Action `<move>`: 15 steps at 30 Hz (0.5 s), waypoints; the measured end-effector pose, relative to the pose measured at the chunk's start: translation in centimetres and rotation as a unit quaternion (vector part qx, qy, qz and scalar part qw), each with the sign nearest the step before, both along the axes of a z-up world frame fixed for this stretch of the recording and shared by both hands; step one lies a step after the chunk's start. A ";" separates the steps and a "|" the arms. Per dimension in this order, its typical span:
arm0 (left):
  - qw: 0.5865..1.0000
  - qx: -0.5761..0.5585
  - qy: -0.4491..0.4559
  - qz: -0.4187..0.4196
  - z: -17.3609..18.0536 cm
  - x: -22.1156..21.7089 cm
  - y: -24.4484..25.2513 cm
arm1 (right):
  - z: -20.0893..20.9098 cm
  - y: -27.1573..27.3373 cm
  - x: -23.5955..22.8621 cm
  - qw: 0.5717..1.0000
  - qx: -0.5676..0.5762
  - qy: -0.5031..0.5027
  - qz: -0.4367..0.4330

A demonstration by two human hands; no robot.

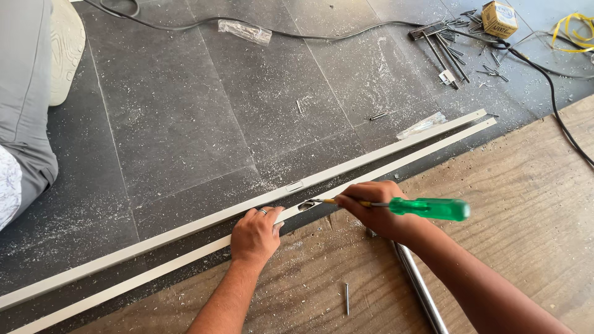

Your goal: The person uses a hammer and a screwdriver to secure a metal profile to a window frame on the floor. They then use an angle grinder to cut a long metal strip.

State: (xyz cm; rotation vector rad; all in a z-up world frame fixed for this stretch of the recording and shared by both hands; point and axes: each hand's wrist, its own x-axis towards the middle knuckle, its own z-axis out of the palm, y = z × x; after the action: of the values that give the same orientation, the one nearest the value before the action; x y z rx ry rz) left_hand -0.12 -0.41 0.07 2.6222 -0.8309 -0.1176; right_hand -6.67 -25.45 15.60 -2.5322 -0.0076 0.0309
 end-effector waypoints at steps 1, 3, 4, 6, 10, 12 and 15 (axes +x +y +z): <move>1.000 0.001 0.000 0.000 -0.2 0.0 0.0 | -0.5 -0.1 0.5 0.999 -0.009 0.041 0.004; 1.000 0.003 0.000 -0.001 -0.5 0.0 0.1 | -1.8 -0.9 1.8 0.996 0.017 0.082 0.002; 1.000 -0.002 -0.003 -0.001 -0.6 0.0 0.0 | -2.6 -1.4 3.1 0.995 0.053 0.082 -0.004; 1.000 -0.009 -0.010 -0.001 -0.6 0.0 0.0 | -3.6 -3.2 5.6 0.972 0.148 0.154 -0.096; 1.000 0.019 0.020 0.009 0.0 0.3 -0.1 | -5.3 -7.2 9.3 0.834 0.386 0.277 -0.281; 1.000 -0.017 -0.011 0.008 0.3 0.0 0.0 | -6.8 -8.1 8.7 0.804 0.426 0.278 -0.310; 1.000 0.005 0.014 0.002 0.5 0.1 -0.1 | -7.8 -9.3 6.0 0.764 0.488 0.229 -0.356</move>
State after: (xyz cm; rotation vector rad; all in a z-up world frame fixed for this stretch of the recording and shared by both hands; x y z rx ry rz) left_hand 0.00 -0.47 0.56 2.6259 -0.8171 -0.1587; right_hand -0.62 -34.72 7.76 -1.2937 0.8921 0.2664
